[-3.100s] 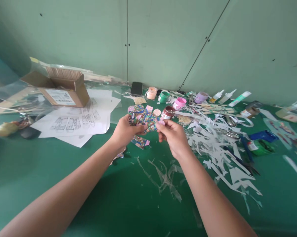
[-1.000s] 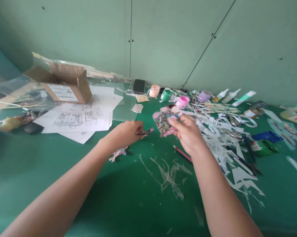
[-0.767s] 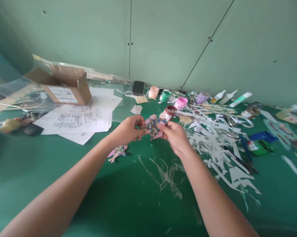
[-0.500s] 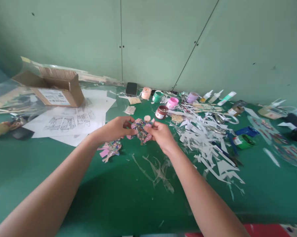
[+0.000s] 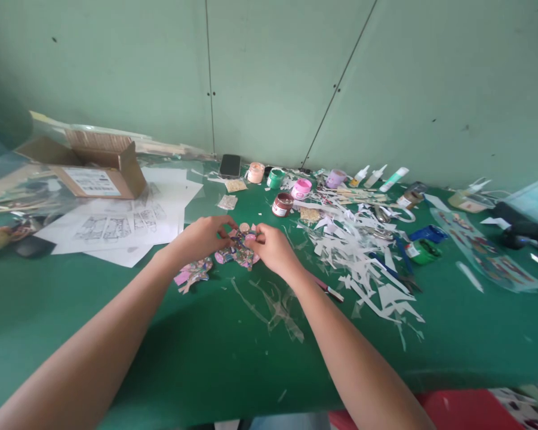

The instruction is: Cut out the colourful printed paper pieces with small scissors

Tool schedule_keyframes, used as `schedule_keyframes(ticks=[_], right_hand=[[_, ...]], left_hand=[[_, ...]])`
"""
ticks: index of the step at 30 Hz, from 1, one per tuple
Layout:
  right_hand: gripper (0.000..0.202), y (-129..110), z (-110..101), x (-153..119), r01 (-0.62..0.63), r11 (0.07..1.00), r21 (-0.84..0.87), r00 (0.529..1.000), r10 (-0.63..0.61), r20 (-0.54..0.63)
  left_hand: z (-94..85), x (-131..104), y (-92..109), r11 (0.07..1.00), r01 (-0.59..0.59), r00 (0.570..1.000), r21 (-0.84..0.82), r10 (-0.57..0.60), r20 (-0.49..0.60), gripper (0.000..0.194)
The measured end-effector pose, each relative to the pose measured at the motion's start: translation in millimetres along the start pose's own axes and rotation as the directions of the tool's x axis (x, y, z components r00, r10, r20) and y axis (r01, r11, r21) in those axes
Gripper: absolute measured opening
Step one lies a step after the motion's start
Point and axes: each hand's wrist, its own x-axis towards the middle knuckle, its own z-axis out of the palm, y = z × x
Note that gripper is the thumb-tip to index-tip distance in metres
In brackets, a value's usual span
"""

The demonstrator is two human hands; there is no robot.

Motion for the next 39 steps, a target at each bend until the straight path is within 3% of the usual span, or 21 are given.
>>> schedule_keyframes(ticks=[3,5,7,10,12,14,18,22,28,32,39], right_hand=[[0.014,-5,-1,-6,-0.003,0.998,-0.062,1.000,0.004,0.008],[0.016,-4,-13,-7,-0.011,0.992,-0.128,0.999,0.006,-0.033],[0.028,4,-39,-3,-0.068,0.962,-0.264,0.989,0.032,-0.141],[0.026,33,-93,19,-0.347,0.798,-0.492,0.917,0.180,-0.355],[0.035,55,-121,40,-0.380,0.755,-0.535,0.907,0.191,-0.375],[0.038,74,-134,58,-0.351,0.748,-0.563,0.920,0.165,-0.354],[0.027,94,-133,74,-0.325,0.753,-0.572,0.914,0.094,-0.395],[0.029,99,-141,72,-0.275,0.801,-0.532,0.893,0.007,-0.450],[0.021,104,-160,62,-0.227,0.891,-0.393,0.827,-0.036,-0.560],[0.027,107,-161,61,-0.213,0.950,-0.228,0.777,0.023,-0.629],[0.027,109,-166,58,-0.170,0.980,-0.106,0.718,0.050,-0.694]], left_hand=[[1.0,1,-3,0.999,-0.015,1.000,0.039,0.015,0.015,0.035],[1.8,0,-3,0.998,-0.019,1.000,0.067,0.019,0.004,0.037],[2.1,-1,0,0.995,-0.028,0.999,0.097,0.031,-0.028,0.039],[2.1,-5,9,0.989,-0.048,0.994,0.141,0.061,-0.089,0.039],[3.1,-7,15,0.986,-0.081,0.989,0.147,0.098,-0.115,0.036],[5.6,-9,19,0.978,-0.143,0.980,0.152,0.161,-0.116,0.034],[11.7,-10,19,0.948,-0.267,0.958,0.175,0.281,-0.057,0.027],[10.1,-9,14,0.945,-0.278,0.955,0.171,0.291,-0.051,0.024],[-10.2,-11,11,0.979,-0.182,0.976,0.093,0.191,-0.105,0.024],[-24.0,-12,7,0.994,-0.066,0.983,0.092,0.081,-0.165,0.026],[-42.2,-13,-6,0.994,0.061,0.957,0.093,-0.031,-0.288,0.026]])
